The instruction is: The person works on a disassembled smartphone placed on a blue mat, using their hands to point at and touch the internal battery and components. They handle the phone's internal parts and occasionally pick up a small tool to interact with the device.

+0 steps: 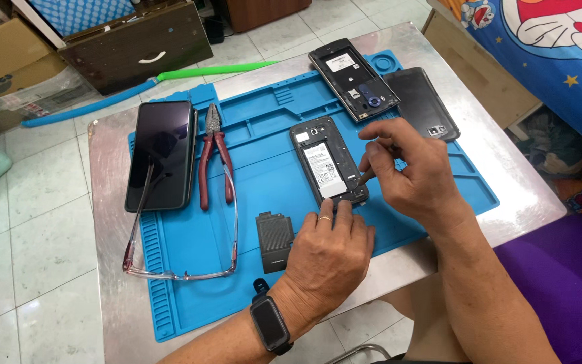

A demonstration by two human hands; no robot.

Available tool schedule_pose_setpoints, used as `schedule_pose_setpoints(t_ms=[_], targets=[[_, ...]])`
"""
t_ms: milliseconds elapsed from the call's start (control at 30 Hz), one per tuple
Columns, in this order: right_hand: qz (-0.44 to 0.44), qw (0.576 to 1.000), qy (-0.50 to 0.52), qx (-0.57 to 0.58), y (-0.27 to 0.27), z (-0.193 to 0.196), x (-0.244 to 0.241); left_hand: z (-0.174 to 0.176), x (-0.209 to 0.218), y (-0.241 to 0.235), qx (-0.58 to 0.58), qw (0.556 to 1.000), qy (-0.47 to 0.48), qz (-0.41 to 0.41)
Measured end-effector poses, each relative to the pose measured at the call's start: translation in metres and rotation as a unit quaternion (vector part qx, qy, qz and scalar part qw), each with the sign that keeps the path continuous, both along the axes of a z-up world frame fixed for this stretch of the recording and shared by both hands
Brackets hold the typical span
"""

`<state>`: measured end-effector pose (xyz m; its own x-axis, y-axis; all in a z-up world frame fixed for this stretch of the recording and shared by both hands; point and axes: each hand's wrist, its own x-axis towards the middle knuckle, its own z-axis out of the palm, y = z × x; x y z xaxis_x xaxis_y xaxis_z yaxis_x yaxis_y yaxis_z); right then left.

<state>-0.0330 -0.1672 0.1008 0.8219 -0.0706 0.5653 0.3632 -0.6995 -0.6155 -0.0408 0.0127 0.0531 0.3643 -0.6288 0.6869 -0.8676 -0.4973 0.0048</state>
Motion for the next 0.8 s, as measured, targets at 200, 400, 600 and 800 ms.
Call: schedule_pose_setpoints(t_ms=[200,400,600,800], targets=[[0.056,0.997,-0.018,-0.058,-0.006,0.003,-0.002,-0.005,0.001,-0.001,0.007,1.000,-0.007,-0.001],[0.046,0.995,0.033,-0.076,-0.003,0.008,-0.004,-0.002,0.001,-0.001,0.014,1.000,0.016,-0.007],[-0.150,0.963,-0.010,-0.223,-0.011,-0.009,0.012,-0.001,0.001,-0.003,0.003,1.000,0.000,-0.001],[-0.037,0.967,0.128,-0.218,0.016,0.028,0.008,-0.003,0.003,-0.002,0.012,1.000,0.015,-0.009]])
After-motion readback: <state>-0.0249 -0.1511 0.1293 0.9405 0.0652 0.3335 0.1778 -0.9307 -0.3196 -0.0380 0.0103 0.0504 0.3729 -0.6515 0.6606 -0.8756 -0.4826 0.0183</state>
